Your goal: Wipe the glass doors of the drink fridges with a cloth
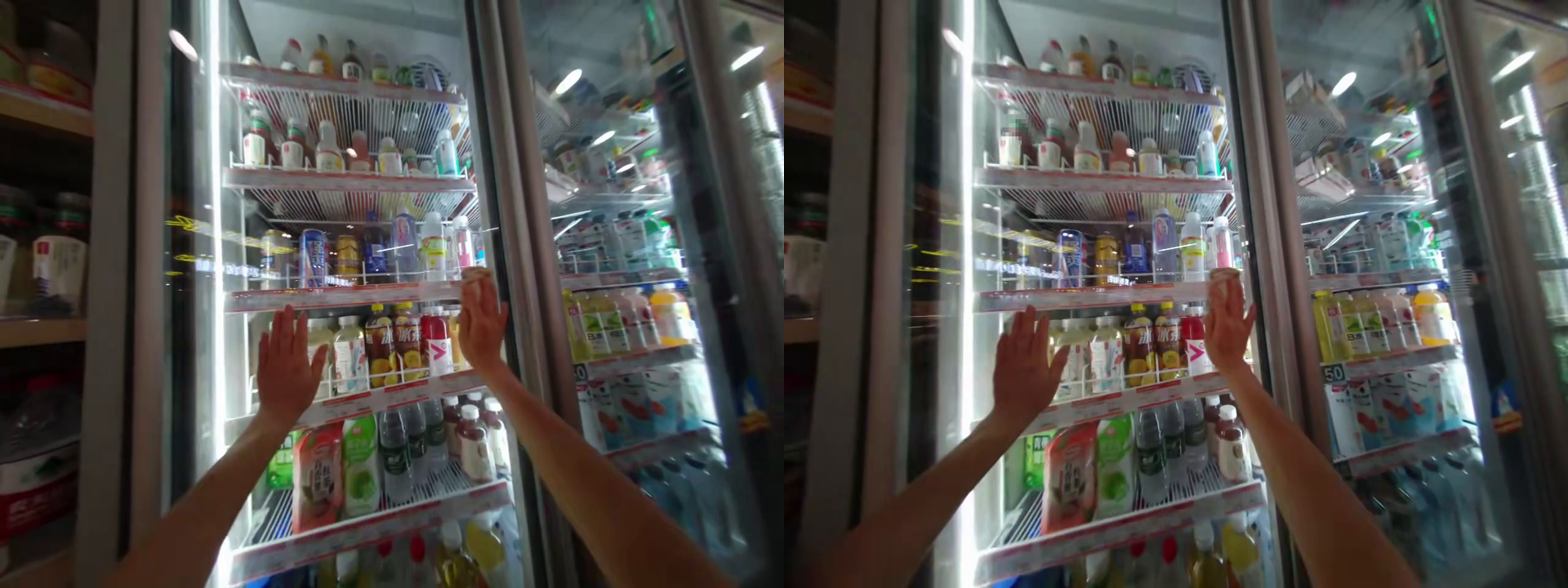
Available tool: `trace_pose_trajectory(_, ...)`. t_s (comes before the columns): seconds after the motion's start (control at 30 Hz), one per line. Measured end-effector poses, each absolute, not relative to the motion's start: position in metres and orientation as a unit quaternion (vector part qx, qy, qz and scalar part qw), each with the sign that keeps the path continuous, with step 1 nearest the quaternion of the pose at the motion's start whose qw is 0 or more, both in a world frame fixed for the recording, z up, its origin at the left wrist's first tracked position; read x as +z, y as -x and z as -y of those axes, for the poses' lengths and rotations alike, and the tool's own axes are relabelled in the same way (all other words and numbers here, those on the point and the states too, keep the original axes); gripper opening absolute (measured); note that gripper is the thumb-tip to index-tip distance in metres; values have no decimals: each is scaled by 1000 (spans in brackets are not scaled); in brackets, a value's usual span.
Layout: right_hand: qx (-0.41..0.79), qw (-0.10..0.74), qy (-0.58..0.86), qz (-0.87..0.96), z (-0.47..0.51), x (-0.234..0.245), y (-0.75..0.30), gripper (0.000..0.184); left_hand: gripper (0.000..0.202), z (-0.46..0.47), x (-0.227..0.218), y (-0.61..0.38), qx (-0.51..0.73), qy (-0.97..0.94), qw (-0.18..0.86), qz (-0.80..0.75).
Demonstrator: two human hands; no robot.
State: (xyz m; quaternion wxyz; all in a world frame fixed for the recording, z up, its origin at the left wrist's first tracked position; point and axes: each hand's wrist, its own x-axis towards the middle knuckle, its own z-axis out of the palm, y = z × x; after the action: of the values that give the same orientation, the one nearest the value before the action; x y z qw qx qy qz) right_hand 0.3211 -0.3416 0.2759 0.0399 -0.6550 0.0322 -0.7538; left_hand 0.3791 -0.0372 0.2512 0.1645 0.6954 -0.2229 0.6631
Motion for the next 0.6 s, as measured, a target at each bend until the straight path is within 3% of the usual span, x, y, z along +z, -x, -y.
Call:
trace_pose_trajectory(0.07, -768, 93, 626, -96, 354, 294, -322, 48, 61, 38, 251, -380, 667, -694, 162, 218)
trace_pose_trajectory(0.13, -769, 87, 628, -86, 344, 304, -325, 48, 60, 40, 251, -380, 673, -691, 156, 214)
trace_pose_trajectory(0.27, -715, -69, 690, 87, 299, 293, -328, 49, 60, 35, 252, -378, 677, -688, 140, 218)
trace_pose_trajectory(0.33, -694, -105, 702, 119, 299, 286, -325, 47, 59, 28, 255, -378, 676, -689, 131, 226)
trace_pose_trajectory(0.5, -743, 70, 660, -86, 343, 308, -318, 47, 60, 18, 277, -378, 686, -679, 127, 229)
trace_pose_trajectory(0.6, -746, 74, 659, -65, 328, 322, -325, 50, 62, 26, 294, -379, 683, -680, 127, 234)
